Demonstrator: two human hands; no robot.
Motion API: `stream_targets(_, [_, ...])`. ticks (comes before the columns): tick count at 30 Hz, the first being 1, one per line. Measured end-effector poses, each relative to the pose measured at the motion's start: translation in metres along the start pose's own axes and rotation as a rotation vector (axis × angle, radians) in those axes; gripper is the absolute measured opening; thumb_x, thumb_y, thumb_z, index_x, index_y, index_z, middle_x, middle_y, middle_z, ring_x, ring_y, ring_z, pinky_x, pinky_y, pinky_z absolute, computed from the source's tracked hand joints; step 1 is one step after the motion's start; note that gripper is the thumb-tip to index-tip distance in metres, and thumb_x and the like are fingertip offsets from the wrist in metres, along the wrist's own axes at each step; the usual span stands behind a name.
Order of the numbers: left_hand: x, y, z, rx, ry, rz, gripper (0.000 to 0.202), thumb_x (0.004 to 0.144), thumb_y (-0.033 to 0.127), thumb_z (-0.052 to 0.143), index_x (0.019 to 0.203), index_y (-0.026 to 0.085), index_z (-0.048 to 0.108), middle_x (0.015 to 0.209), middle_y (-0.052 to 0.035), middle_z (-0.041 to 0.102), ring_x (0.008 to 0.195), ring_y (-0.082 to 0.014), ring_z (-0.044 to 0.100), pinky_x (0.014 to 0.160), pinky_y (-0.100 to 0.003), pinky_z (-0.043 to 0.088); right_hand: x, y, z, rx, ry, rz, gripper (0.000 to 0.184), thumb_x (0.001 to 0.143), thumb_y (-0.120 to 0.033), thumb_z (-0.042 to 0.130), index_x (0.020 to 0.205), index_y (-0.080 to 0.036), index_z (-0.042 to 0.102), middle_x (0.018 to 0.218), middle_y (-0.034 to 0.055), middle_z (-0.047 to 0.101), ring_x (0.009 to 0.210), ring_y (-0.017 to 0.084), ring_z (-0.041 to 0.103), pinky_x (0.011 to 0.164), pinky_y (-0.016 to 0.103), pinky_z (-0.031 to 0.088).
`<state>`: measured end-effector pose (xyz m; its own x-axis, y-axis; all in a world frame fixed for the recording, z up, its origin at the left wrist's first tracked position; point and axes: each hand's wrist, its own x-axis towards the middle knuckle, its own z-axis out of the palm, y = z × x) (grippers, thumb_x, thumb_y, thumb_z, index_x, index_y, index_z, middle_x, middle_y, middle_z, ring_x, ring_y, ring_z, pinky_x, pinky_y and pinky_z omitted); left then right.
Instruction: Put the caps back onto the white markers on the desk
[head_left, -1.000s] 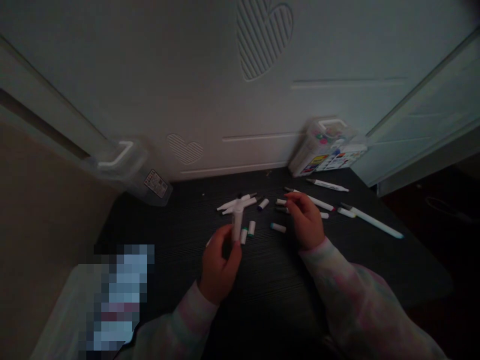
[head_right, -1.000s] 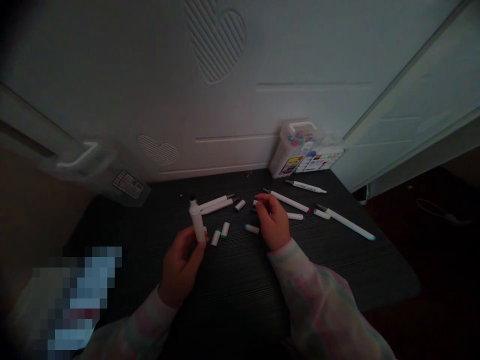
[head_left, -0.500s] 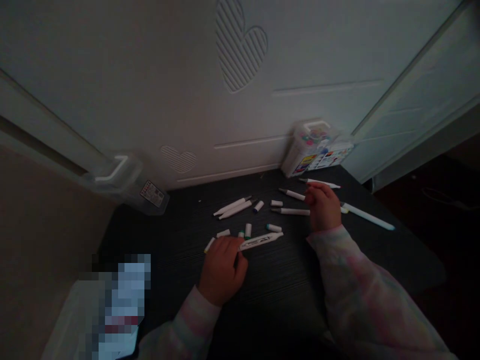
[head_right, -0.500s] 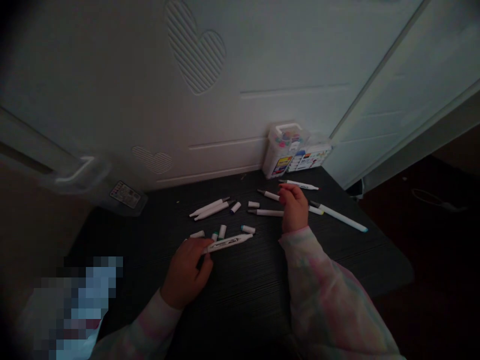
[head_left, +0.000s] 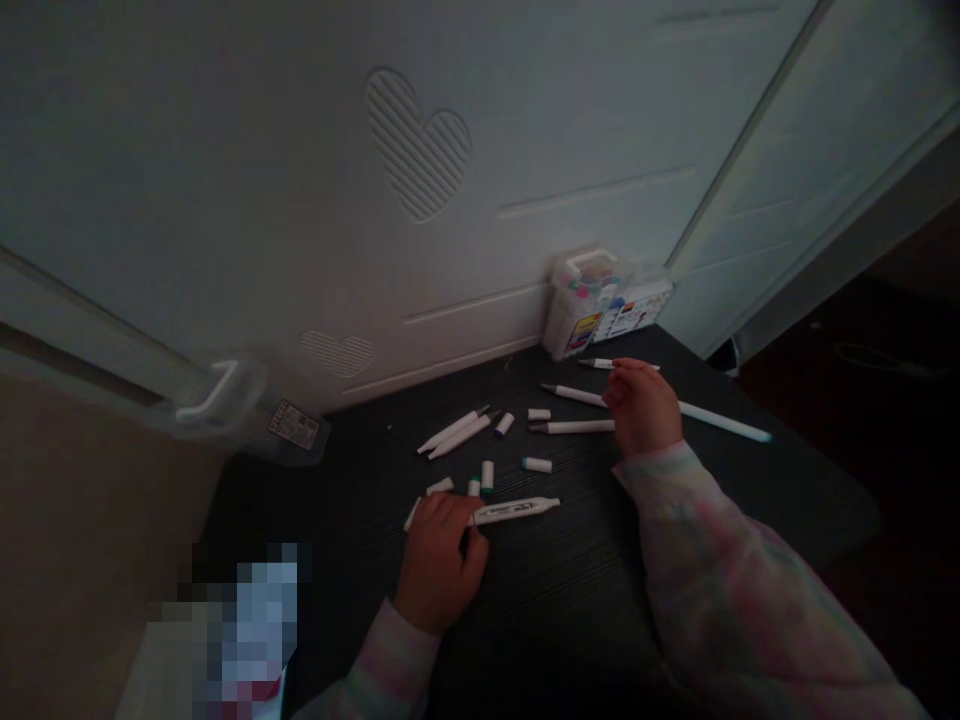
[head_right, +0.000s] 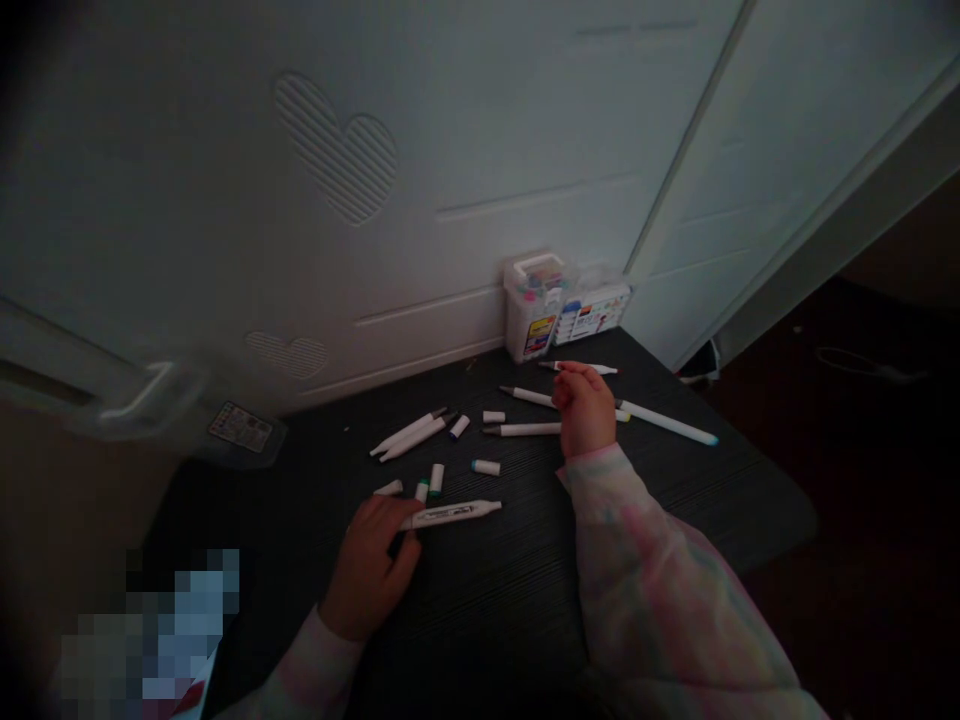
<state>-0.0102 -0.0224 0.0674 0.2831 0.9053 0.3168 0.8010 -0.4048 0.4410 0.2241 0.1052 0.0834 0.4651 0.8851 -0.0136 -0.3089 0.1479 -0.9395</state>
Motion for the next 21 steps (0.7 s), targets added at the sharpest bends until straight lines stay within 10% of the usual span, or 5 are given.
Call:
stream_targets(10, [0.000, -0.010, -0.003, -0.306, 0.259, -0.540, 0.024, 0.078, 0.030, 0.045, 0.096, 0.019, 0.056, 0.089, -0.0056, 0.062, 0.082, -0.0200, 0.059, 0.072, -0.034, 0.046, -0.003, 0.013, -0.003, -0.467, -0.222, -0.204, 0.013, 0.061, -0.026, 0.057, 0.071, -0.018, 0.059, 0.062, -0.0013, 0.055, 0.055, 0.012, 0.046, 0.054, 0.026, 0.035])
stream_targets(21, [0.002, -0.007, -0.006, -0.665, 0.388, -0.714, 0.021, 0.074, 0.029, 0.048, 0.091, 0.019, 0.055, 0.081, -0.0016, 0.063, 0.080, -0.0177, 0.058, 0.074, -0.031, 0.045, -0.016, 0.021, 0.000, -0.945, -0.434, -0.438, 0.016, 0.074, -0.022, 0.048, 0.079, -0.017, 0.063, 0.077, 0.0050, 0.062, 0.072, 0.018, 0.056, 0.068, 0.032, 0.042])
